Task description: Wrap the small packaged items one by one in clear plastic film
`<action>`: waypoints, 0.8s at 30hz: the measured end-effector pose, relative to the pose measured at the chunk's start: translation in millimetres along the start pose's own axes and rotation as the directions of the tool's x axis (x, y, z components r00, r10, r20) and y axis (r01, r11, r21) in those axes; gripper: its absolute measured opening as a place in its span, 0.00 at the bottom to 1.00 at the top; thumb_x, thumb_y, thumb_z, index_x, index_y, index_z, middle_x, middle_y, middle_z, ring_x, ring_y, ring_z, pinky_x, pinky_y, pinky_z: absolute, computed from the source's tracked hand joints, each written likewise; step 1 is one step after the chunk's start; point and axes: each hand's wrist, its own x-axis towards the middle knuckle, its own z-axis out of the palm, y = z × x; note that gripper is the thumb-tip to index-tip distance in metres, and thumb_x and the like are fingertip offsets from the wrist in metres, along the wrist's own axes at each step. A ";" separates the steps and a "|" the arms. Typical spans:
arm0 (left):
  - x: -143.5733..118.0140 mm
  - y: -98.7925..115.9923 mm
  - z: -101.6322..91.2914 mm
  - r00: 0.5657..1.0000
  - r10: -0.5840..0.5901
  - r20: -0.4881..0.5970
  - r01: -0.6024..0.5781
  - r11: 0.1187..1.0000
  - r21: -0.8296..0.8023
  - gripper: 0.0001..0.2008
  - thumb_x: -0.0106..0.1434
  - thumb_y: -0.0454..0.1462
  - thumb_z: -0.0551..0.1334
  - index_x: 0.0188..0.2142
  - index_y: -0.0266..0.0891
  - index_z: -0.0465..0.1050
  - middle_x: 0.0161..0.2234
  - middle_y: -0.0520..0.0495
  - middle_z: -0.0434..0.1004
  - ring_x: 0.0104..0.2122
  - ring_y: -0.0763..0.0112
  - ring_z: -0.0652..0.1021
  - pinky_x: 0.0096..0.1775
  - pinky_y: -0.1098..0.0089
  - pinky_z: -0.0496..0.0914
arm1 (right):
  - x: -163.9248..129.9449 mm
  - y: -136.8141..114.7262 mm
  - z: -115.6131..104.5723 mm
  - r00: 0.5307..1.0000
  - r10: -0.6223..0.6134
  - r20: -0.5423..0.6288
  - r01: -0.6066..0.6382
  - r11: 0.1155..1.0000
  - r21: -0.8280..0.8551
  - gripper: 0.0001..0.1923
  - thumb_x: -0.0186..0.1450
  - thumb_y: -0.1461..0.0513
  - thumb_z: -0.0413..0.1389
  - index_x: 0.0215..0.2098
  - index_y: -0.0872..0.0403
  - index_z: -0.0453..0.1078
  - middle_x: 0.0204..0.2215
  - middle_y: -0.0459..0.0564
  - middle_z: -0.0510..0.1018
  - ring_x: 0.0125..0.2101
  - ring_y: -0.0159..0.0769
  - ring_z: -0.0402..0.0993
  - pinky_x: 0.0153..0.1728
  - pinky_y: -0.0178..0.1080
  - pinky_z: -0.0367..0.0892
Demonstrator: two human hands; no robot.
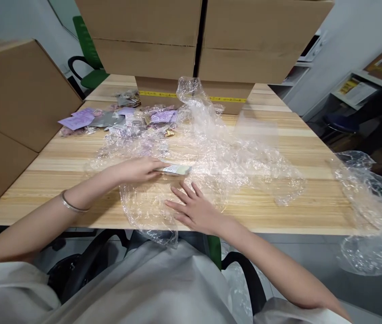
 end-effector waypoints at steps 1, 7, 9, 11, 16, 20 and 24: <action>0.4 5.6 2.4 0.998 -0.066 -0.014 0.067 0.995 0.076 0.22 0.68 0.32 0.53 0.61 0.38 0.65 0.45 0.38 0.80 0.38 0.63 0.80 0.37 0.68 0.69 | 2.6 -5.4 4.4 0.999 0.047 0.000 -0.047 0.999 0.000 0.26 0.75 0.52 0.44 0.70 0.37 0.49 0.73 0.45 0.40 0.71 0.53 0.28 0.66 0.65 0.35; -8.3 62.7 -11.9 0.953 -0.237 -0.189 0.291 0.886 0.361 0.30 0.63 0.22 0.52 0.65 0.26 0.57 0.53 0.26 0.74 0.41 0.56 0.82 0.37 0.64 0.74 | 41.4 -54.6 16.3 0.950 0.311 -0.019 -0.310 0.950 0.041 0.27 0.75 0.51 0.39 0.71 0.40 0.52 0.72 0.51 0.46 0.69 0.68 0.30 0.60 0.76 0.37; -12.1 83.8 -17.6 0.930 -0.259 -0.262 0.349 0.846 0.403 0.29 0.63 0.22 0.50 0.65 0.22 0.56 0.57 0.21 0.69 0.45 0.51 0.80 0.38 0.61 0.75 | 59.6 -70.1 15.5 0.943 0.326 -0.065 -0.322 0.944 0.069 0.26 0.75 0.51 0.40 0.68 0.44 0.60 0.70 0.55 0.54 0.68 0.72 0.38 0.57 0.79 0.41; -13.6 97.8 -15.9 0.921 -0.257 -0.294 0.365 0.832 0.417 0.29 0.62 0.21 0.50 0.64 0.20 0.59 0.57 0.20 0.68 0.46 0.48 0.79 0.35 0.62 0.76 | 75.2 -82.7 12.2 0.938 0.331 -0.103 -0.321 0.941 0.104 0.26 0.74 0.51 0.42 0.65 0.47 0.63 0.67 0.58 0.60 0.66 0.71 0.46 0.56 0.79 0.47; -10.9 91.6 13.6 0.973 -0.101 -0.210 0.192 0.857 0.478 0.17 0.62 0.22 0.53 0.45 0.28 0.76 0.45 0.31 0.75 0.42 0.54 0.77 0.31 0.66 0.72 | 74.5 -92.4 -9.1 0.946 0.310 0.099 -0.317 0.946 0.073 0.29 0.73 0.51 0.45 0.66 0.58 0.62 0.65 0.67 0.63 0.65 0.69 0.53 0.58 0.71 0.56; -23.4 61.8 29.1 0.997 0.016 -0.080 0.014 0.931 0.364 0.14 0.68 0.32 0.56 0.50 0.30 0.73 0.48 0.33 0.74 0.45 0.55 0.75 0.38 0.65 0.72 | 23.9 -66.5 -39.3 0.981 0.092 0.173 -0.115 0.985 0.127 0.36 0.68 0.48 0.54 0.67 0.60 0.60 0.66 0.66 0.59 0.66 0.65 0.52 0.61 0.66 0.57; -73.4 23.9 32.2 0.977 0.134 -0.163 -0.103 0.978 0.182 0.19 0.73 0.40 0.49 0.58 0.38 0.69 0.51 0.36 0.74 0.47 0.56 0.75 0.47 0.59 0.70 | -47.9 -11.0 -63.0 1.000 -0.017 0.015 0.015 0.989 0.150 0.30 0.71 0.64 0.48 0.71 0.48 0.51 0.64 0.50 0.67 0.59 0.40 0.68 0.55 0.45 0.71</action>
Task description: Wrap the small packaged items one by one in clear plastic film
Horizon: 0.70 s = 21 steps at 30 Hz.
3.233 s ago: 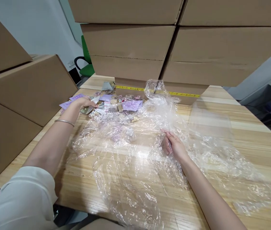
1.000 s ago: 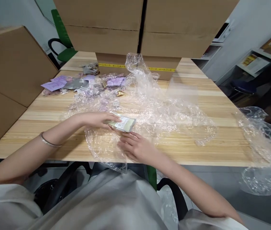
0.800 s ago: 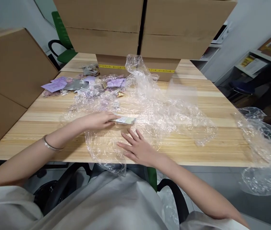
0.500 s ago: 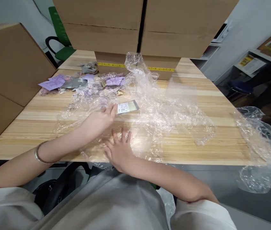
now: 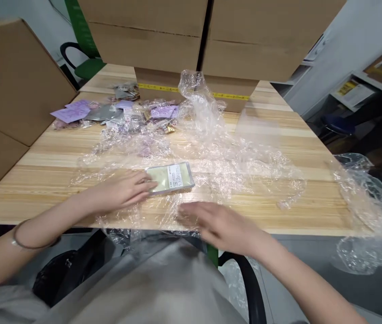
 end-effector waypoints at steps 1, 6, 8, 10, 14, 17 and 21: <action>-18.3 -6.9 0.6 0.999 -0.010 -0.046 0.009 1.000 -0.026 0.20 0.72 0.38 0.48 0.59 0.39 0.68 0.54 0.36 0.73 0.50 0.55 0.74 0.50 0.58 0.69 | -16.9 15.9 -3.8 0.985 0.062 -0.160 -0.079 0.992 -0.102 0.34 0.70 0.69 0.46 0.72 0.46 0.48 0.64 0.50 0.67 0.60 0.41 0.68 0.56 0.48 0.71; -96.0 -23.2 15.8 0.997 -0.074 -0.038 0.069 0.991 -0.116 0.31 0.63 0.33 0.55 0.66 0.49 0.60 0.62 0.40 0.68 0.58 0.52 0.71 0.58 0.53 0.66 | -62.4 82.6 0.9 0.969 0.058 -0.240 -0.157 0.896 -0.415 0.43 0.67 0.76 0.47 0.71 0.35 0.42 0.69 0.43 0.56 0.68 0.46 0.50 0.66 0.60 0.55; -109.3 -22.9 21.3 0.996 -0.079 0.048 0.086 0.985 -0.150 0.37 0.60 0.32 0.56 0.68 0.52 0.54 0.68 0.43 0.59 0.64 0.51 0.66 0.61 0.52 0.64 | -59.1 93.0 6.7 0.986 -0.008 -0.166 -0.060 0.913 -0.403 0.42 0.67 0.76 0.47 0.70 0.33 0.46 0.68 0.40 0.58 0.67 0.42 0.52 0.66 0.57 0.56; -114.4 -22.4 23.4 0.990 -0.101 0.097 0.117 0.977 -0.178 0.39 0.60 0.32 0.58 0.69 0.53 0.52 0.70 0.45 0.52 0.67 0.50 0.59 0.63 0.50 0.61 | -47.6 94.6 10.8 0.992 -0.062 -0.114 0.016 0.930 -0.368 0.38 0.69 0.73 0.47 0.69 0.33 0.50 0.67 0.39 0.60 0.67 0.40 0.54 0.66 0.55 0.57; -120.5 -26.7 24.4 0.985 -0.158 0.073 0.170 0.959 -0.227 0.37 0.61 0.37 0.61 0.69 0.54 0.54 0.70 0.46 0.51 0.68 0.48 0.57 0.64 0.48 0.59 | -19.1 86.1 15.5 0.979 -0.181 -0.094 0.157 0.963 -0.219 0.27 0.72 0.68 0.48 0.67 0.40 0.59 0.64 0.41 0.66 0.66 0.38 0.56 0.65 0.52 0.60; -130.4 -30.0 29.9 0.986 -0.164 -0.042 0.146 0.948 -0.282 0.29 0.63 0.39 0.63 0.63 0.57 0.65 0.64 0.48 0.67 0.63 0.53 0.68 0.64 0.51 0.61 | -2.9 78.6 19.1 0.958 -0.158 -0.240 0.153 0.987 -0.040 0.17 0.72 0.62 0.50 0.57 0.45 0.72 0.55 0.46 0.77 0.62 0.42 0.65 0.61 0.54 0.66; -138.7 -26.0 40.3 0.995 -0.078 -0.057 0.059 0.957 -0.285 0.31 0.63 0.42 0.64 0.65 0.55 0.63 0.64 0.46 0.66 0.62 0.53 0.69 0.63 0.53 0.63 | 14.9 74.5 21.0 0.917 0.235 -0.321 -0.119 0.932 0.342 0.21 0.74 0.56 0.45 0.37 0.47 0.80 0.40 0.47 0.84 0.45 0.43 0.80 0.52 0.53 0.72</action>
